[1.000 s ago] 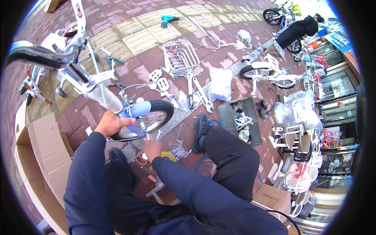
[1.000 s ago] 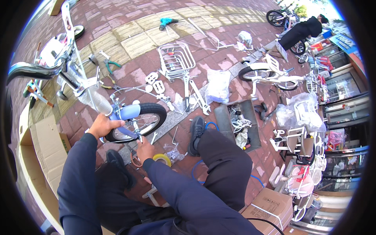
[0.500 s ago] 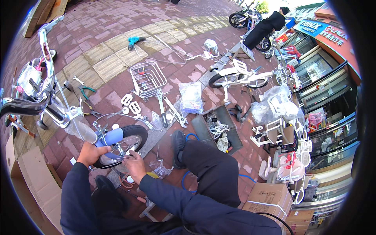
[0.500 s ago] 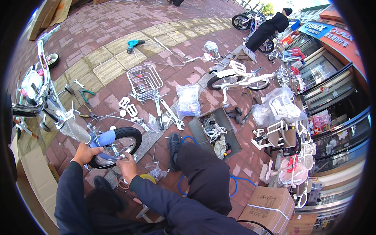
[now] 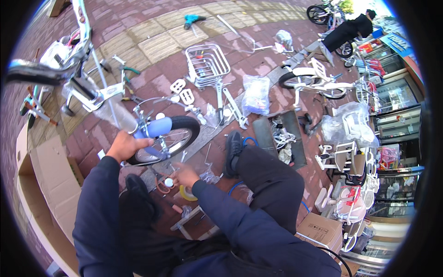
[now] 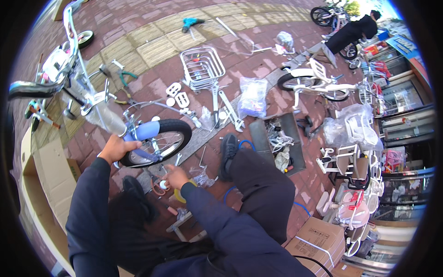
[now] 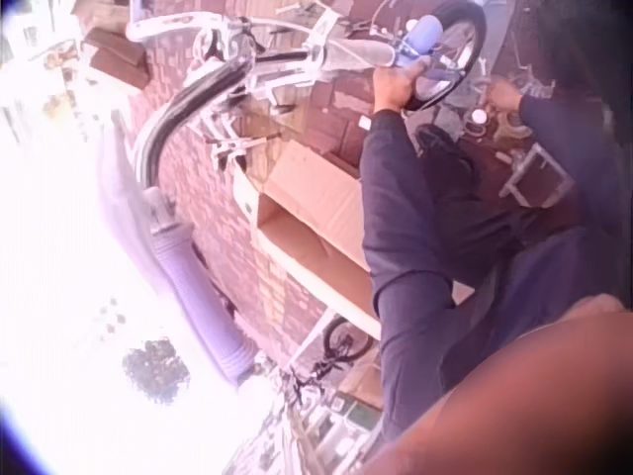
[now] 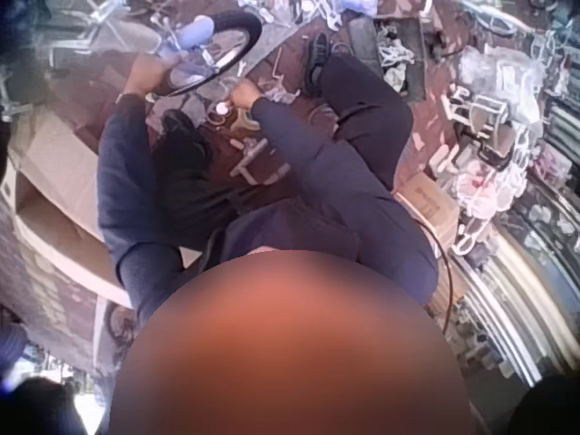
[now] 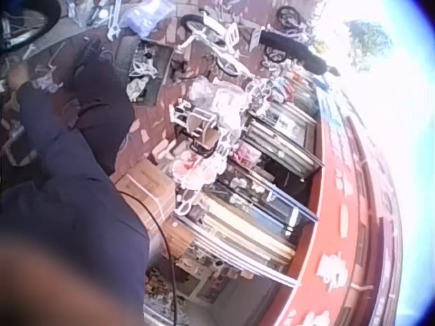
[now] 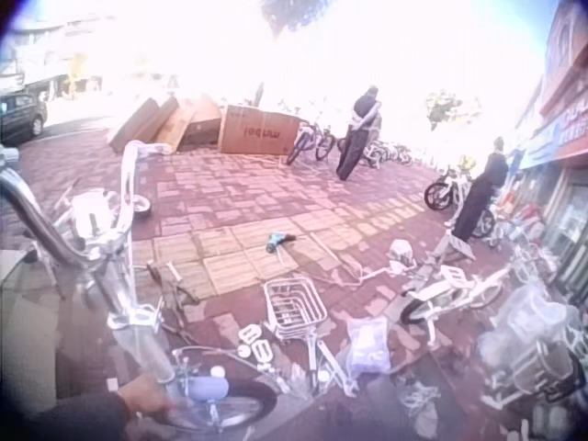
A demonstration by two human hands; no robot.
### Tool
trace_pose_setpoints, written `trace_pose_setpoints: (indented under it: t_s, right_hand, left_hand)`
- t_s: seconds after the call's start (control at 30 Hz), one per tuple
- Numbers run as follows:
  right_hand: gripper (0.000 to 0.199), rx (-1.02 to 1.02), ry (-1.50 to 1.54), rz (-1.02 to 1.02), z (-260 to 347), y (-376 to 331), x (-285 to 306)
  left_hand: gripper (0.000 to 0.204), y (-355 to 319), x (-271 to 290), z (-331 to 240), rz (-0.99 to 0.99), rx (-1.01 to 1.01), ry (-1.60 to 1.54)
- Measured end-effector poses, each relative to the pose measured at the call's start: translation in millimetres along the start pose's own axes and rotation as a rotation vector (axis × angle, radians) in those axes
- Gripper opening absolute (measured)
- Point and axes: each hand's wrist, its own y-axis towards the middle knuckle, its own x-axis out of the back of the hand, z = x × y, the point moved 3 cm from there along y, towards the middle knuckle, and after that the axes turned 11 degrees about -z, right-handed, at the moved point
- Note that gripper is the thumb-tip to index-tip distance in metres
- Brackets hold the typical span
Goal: The person assembles a bicycle by attaching the front fender, brake caliper, and brake cable to the front wheel area. They use a wrench to tighten bolts and adjust the cable tension, working on the front fork and wheel assembly.
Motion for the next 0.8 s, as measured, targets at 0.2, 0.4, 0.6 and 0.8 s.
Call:
trace_pose_setpoints:
  t_s: [0.2,0.4,0.6,0.8]
  right_hand:
    - [0.037,0.018,0.106,-0.078,5.1,7.6,-4.9]
    - [0.024,0.325,-0.286,-0.344,10.5,3.1,-1.7]
    - [0.029,0.585,-0.514,-0.41,16.9,8.9,4.8]
    - [0.032,0.472,-0.37,-0.513,24.1,5.1,0.1]
  left_hand:
    - [0.064,-0.4,2.4,-4.5,0.004,0.038,0.097]
    - [0.068,-0.5,1.8,-6.8,0.014,0.019,0.085]
    - [0.067,1.4,0.5,-0.4,0.026,-0.002,0.064]
    - [0.063,1.0,0.0,-2.5,0.02,0.014,0.049]
